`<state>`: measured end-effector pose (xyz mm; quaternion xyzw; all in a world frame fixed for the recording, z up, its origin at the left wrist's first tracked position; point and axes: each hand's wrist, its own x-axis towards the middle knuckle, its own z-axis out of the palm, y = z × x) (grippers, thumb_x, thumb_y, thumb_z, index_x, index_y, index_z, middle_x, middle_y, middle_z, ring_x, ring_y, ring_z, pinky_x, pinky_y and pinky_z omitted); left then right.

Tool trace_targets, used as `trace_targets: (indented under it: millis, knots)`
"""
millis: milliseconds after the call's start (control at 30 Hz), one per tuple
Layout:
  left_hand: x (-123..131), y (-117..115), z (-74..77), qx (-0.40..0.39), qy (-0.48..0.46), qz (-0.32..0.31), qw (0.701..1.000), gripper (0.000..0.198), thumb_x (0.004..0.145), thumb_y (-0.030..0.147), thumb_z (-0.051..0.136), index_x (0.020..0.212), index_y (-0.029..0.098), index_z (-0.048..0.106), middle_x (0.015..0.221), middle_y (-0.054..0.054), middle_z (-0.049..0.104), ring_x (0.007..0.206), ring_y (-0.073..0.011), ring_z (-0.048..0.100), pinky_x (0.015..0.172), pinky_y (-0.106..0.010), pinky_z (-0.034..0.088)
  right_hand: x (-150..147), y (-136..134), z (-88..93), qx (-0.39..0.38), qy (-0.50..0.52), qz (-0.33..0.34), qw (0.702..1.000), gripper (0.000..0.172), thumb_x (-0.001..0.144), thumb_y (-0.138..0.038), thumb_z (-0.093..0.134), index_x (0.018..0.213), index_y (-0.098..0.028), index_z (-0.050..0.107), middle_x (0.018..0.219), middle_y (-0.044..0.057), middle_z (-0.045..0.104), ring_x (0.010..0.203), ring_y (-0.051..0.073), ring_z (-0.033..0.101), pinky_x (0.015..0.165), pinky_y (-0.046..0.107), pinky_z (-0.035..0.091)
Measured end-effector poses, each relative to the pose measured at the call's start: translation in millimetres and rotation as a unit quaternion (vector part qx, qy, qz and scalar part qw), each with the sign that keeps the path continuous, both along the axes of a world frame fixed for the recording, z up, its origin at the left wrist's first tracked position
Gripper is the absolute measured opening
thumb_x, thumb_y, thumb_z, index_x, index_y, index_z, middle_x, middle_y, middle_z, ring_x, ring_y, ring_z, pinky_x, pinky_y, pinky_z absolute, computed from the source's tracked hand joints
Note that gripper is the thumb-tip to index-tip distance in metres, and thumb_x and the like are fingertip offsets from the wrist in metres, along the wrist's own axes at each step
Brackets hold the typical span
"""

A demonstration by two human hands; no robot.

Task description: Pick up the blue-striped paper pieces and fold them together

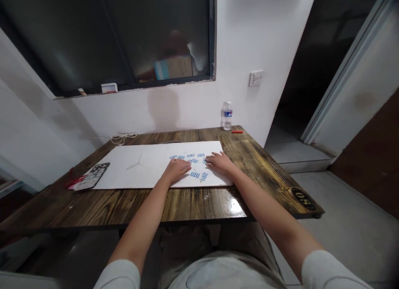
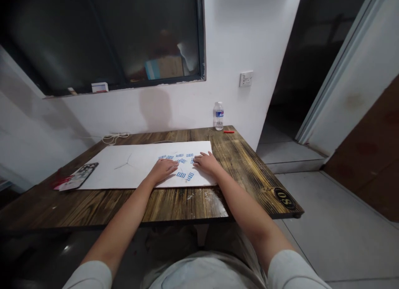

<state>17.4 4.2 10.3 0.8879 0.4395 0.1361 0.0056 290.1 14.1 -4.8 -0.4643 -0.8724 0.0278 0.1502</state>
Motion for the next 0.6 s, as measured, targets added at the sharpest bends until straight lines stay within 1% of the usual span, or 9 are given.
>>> trace_targets:
  millis: [100, 233, 300, 367, 500, 567, 600]
  knots:
    - [2, -1, 1.4, 0.001, -0.008, -0.001, 1.000, 0.031, 0.095, 0.042, 0.046, 0.112, 0.029, 0.069, 0.123, -0.004, 0.068, 0.120, -0.0261, 0.055, 0.100, -0.045, 0.035, -3, -1, 0.6, -0.005, 0.013, 0.001, 1.000, 0.039, 0.096, -0.042, 0.047, 0.132, -0.033, 0.057, 0.143, 0.004, 0.052, 0.138, 0.033, 0.039, 0.110, 0.063, 0.025]
    - [4, -2, 1.7, 0.020, 0.015, 0.012, 1.000, 0.031, 0.096, 0.041, 0.046, 0.111, 0.029, 0.070, 0.120, -0.003, 0.069, 0.118, -0.0258, 0.056, 0.099, -0.045, 0.035, -16, 0, -0.2, -0.017, 0.016, 0.058, 0.998, 0.045, 0.097, -0.043, 0.043, 0.141, -0.033, 0.048, 0.150, 0.004, 0.043, 0.143, 0.031, 0.029, 0.111, 0.063, 0.024]
    - [4, -2, 0.6, 0.032, 0.030, 0.024, 0.999, 0.031, 0.096, 0.041, 0.045, 0.112, 0.029, 0.069, 0.121, -0.003, 0.069, 0.118, -0.0254, 0.056, 0.099, -0.045, 0.035, -23, 1, -0.7, -0.031, 0.002, 0.090, 0.995, 0.045, 0.098, -0.043, 0.040, 0.141, -0.033, 0.047, 0.150, 0.004, 0.043, 0.144, 0.030, 0.027, 0.111, 0.063, 0.022]
    - [3, -1, -1.4, 0.040, 0.038, 0.042, 0.998, 0.032, 0.096, 0.041, 0.045, 0.115, 0.030, 0.068, 0.124, -0.002, 0.068, 0.120, -0.0253, 0.055, 0.099, -0.045, 0.036, -25, 1, -1.2, -0.043, -0.009, 0.106, 0.993, 0.044, 0.099, -0.042, 0.038, 0.140, -0.033, 0.048, 0.150, 0.003, 0.044, 0.143, 0.029, 0.029, 0.111, 0.064, 0.020]
    - [0, 2, -6.0, 0.040, 0.033, 0.071, 0.996, 0.034, 0.096, 0.042, 0.046, 0.120, 0.030, 0.066, 0.132, -0.002, 0.062, 0.125, -0.0281, 0.051, 0.101, -0.048, 0.036, -20, -1, -2.1, -0.045, 0.000, 0.095, 0.994, 0.040, 0.100, -0.039, 0.037, 0.137, -0.035, 0.051, 0.147, 0.002, 0.047, 0.143, 0.029, 0.031, 0.111, 0.065, 0.021]
    - [-2, 3, -6.9, 0.042, 0.017, 0.053, 0.998, 0.034, 0.096, 0.040, 0.046, 0.121, 0.029, 0.066, 0.134, -0.003, 0.061, 0.128, -0.0287, 0.049, 0.102, -0.049, 0.036, -15, -2, -1.8, -0.050, 0.013, 0.093, 0.994, 0.040, 0.100, -0.036, 0.037, 0.136, -0.035, 0.052, 0.147, 0.002, 0.048, 0.143, 0.028, 0.031, 0.111, 0.064, 0.021]
    - [-2, 4, -6.9, 0.041, 0.004, 0.024, 0.999, 0.034, 0.096, 0.038, 0.046, 0.122, 0.029, 0.066, 0.134, -0.003, 0.061, 0.129, -0.0278, 0.049, 0.103, -0.049, 0.037, -12, -3, -1.5, -0.053, 0.019, 0.097, 0.994, 0.040, 0.100, -0.036, 0.037, 0.137, -0.035, 0.052, 0.147, 0.002, 0.048, 0.143, 0.028, 0.031, 0.111, 0.064, 0.021]
